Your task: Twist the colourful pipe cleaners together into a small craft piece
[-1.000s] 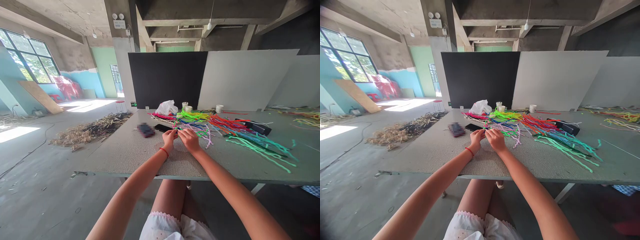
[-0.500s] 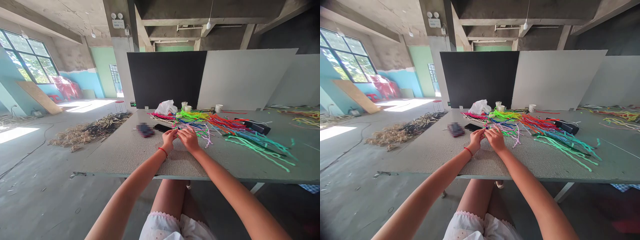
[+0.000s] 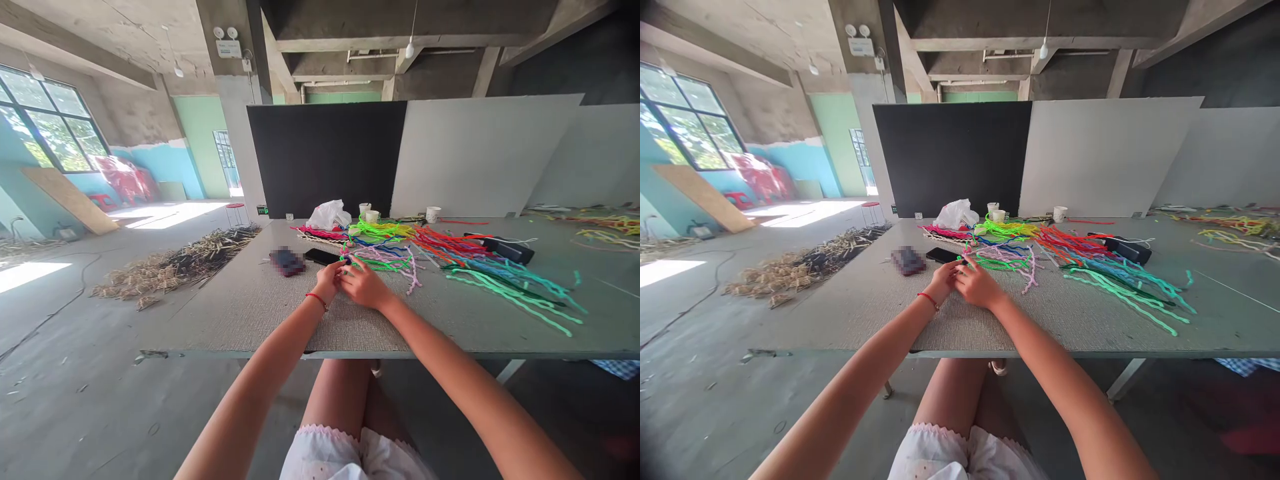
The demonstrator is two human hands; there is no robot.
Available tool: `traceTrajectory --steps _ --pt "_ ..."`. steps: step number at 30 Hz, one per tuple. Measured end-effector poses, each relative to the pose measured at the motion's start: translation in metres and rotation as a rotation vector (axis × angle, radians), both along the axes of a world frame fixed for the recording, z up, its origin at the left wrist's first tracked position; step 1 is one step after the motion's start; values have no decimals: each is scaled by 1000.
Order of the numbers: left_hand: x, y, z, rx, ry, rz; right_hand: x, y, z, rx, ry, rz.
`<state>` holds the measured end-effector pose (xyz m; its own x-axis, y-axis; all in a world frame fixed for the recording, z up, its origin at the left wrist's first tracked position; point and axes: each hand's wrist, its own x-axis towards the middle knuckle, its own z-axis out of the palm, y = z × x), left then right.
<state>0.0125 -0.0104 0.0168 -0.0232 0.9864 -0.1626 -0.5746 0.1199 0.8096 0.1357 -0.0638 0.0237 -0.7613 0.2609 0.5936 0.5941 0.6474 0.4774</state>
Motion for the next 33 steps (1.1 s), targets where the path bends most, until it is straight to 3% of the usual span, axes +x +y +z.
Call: traceTrajectory --steps 4,10,14,18,23,29,33 --pt "-4 -2 3 88 85 43 -3 -5 2 14 133 17" --pt "-2 0 -2 356 353 46 19 0 5 -52 405 -324" --pt "0 2 -8 490 624 -14 23 8 5 -114 287 -443" --pt "-2 -1 -7 555 942 31 20 10 3 -127 84 -483" --pt "-3 -5 -4 563 1213 113 16 14 0 -81 13 -489" --pt "-2 -7 -3 575 1343 141 14 12 -1 -154 32 -481" --pt "-3 -6 -1 644 1390 108 17 10 -1 -319 205 -485"
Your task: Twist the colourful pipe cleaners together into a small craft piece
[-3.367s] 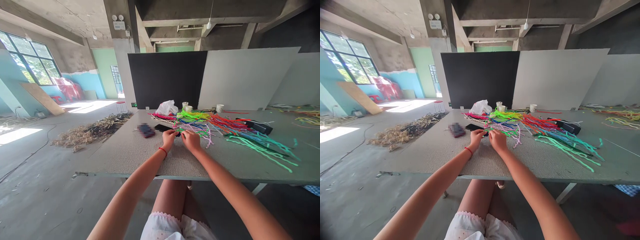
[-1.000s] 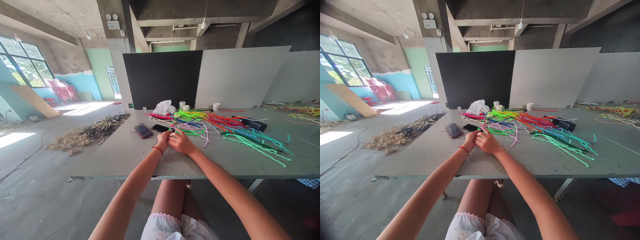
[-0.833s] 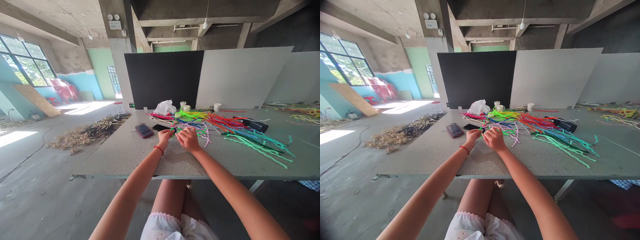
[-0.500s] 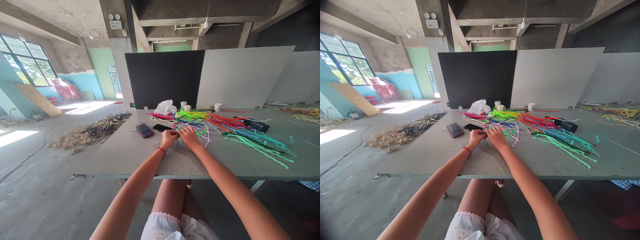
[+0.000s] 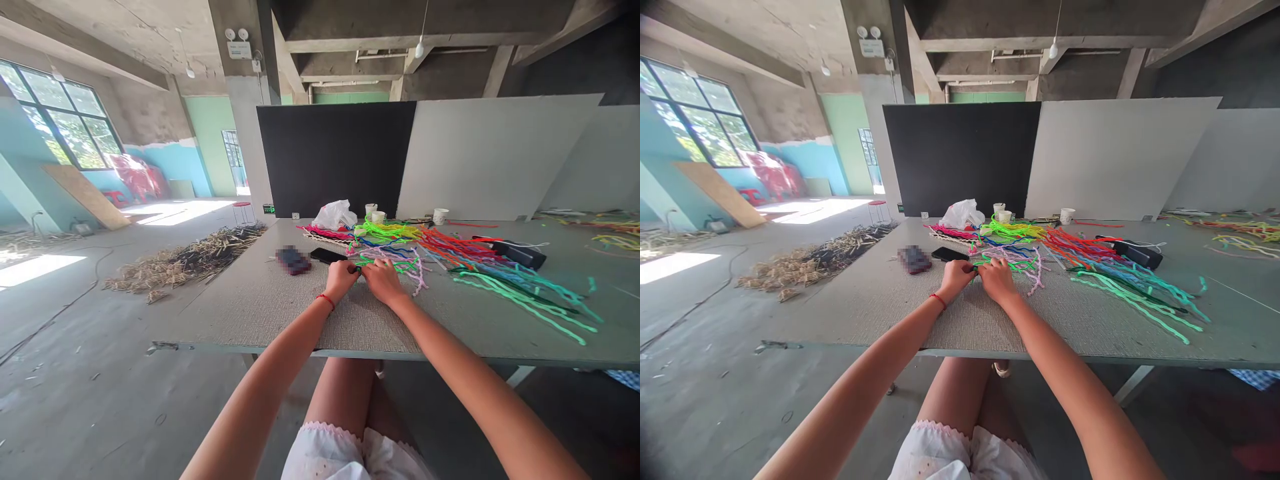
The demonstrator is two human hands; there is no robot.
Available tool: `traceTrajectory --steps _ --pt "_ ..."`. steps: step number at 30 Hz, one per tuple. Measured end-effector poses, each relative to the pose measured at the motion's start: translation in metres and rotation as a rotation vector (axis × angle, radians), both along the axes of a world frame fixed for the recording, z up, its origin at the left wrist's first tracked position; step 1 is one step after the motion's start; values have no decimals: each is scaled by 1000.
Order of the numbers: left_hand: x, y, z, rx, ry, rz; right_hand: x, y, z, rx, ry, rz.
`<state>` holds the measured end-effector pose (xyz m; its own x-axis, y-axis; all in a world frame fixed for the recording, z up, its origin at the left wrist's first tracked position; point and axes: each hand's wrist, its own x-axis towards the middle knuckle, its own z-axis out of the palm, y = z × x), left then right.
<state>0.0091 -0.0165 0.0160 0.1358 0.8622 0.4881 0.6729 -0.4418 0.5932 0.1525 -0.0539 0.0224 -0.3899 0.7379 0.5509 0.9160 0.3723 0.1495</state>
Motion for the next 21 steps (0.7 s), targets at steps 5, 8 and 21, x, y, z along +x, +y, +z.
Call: traceTrajectory --steps 5,8,21 --pt "2 -2 1 54 18 -59 3 12 0 -446 714 81" --pt "3 -8 2 157 9 -102 10 19 2 -799 1265 233" --pt "-3 0 1 22 -294 -166 6 -1 5 -165 420 47"
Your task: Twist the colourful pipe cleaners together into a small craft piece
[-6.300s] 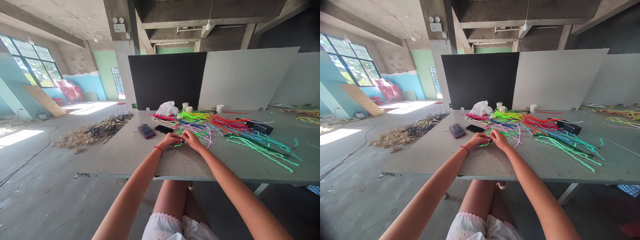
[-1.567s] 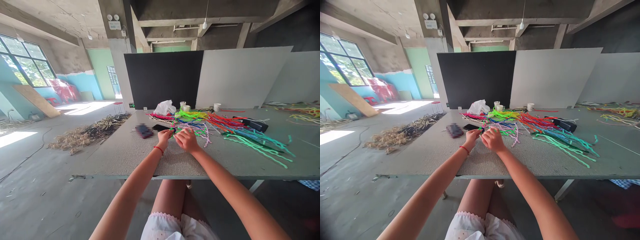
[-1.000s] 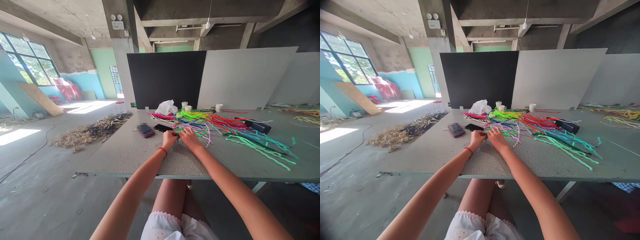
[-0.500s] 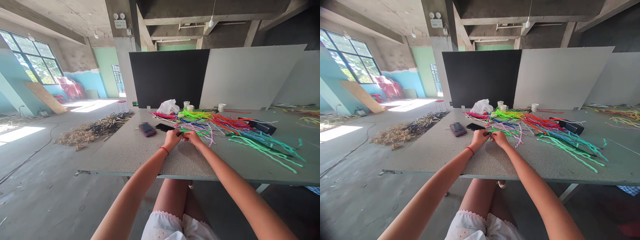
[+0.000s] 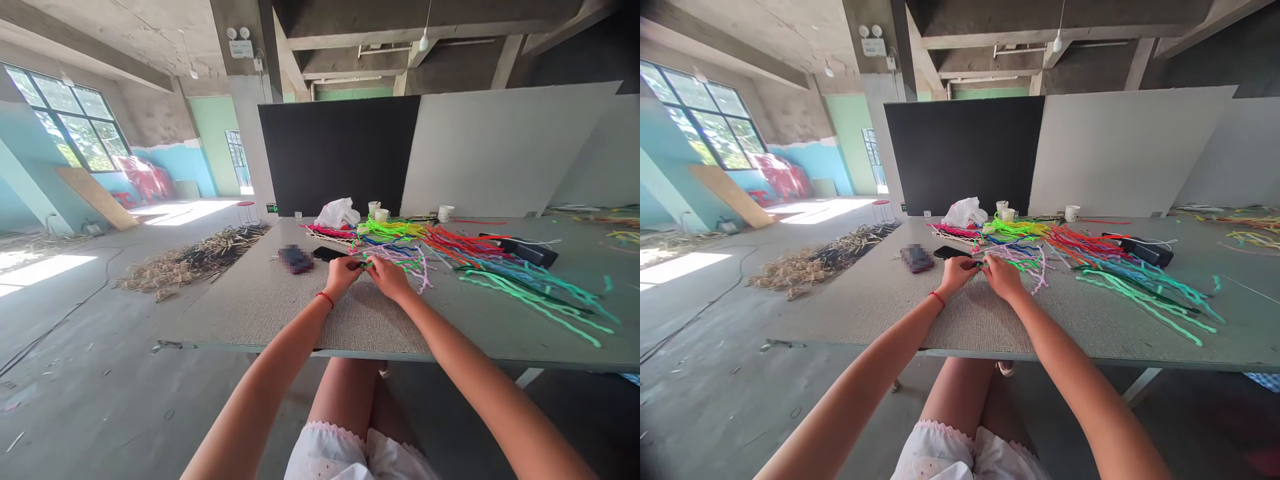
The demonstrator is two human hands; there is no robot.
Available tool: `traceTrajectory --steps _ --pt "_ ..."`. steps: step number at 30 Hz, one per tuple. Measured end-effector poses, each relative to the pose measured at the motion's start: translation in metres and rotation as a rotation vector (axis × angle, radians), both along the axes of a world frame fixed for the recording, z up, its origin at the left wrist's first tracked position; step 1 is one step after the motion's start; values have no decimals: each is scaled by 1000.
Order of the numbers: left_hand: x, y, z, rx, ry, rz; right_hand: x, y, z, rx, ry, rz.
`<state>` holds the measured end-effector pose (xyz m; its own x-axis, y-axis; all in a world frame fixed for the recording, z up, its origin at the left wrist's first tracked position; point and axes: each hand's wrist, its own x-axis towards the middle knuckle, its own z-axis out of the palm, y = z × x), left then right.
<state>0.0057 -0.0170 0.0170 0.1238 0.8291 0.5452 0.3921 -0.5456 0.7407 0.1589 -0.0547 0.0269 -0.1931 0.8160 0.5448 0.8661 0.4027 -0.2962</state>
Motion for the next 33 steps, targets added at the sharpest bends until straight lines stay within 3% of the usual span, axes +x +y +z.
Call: traceTrajectory --steps 3,7,17,24,29,33 --pt "-3 5 -1 -55 -23 -22 -2 -3 2 83 -341 -43" --pt "-5 11 -3 -94 -45 -15 -3 -6 7 106 -536 -49" --pt "-2 9 -2 -101 -99 -41 -7 -9 8 100 -471 -94" --pt "-4 4 4 -61 -26 10 -8 -9 9 146 -576 -110" --pt "-6 1 5 -5 126 78 -11 -5 -3 91 -432 -89" --pt "-1 -1 3 -4 116 80 -15 0 -9 -29 7 -38"
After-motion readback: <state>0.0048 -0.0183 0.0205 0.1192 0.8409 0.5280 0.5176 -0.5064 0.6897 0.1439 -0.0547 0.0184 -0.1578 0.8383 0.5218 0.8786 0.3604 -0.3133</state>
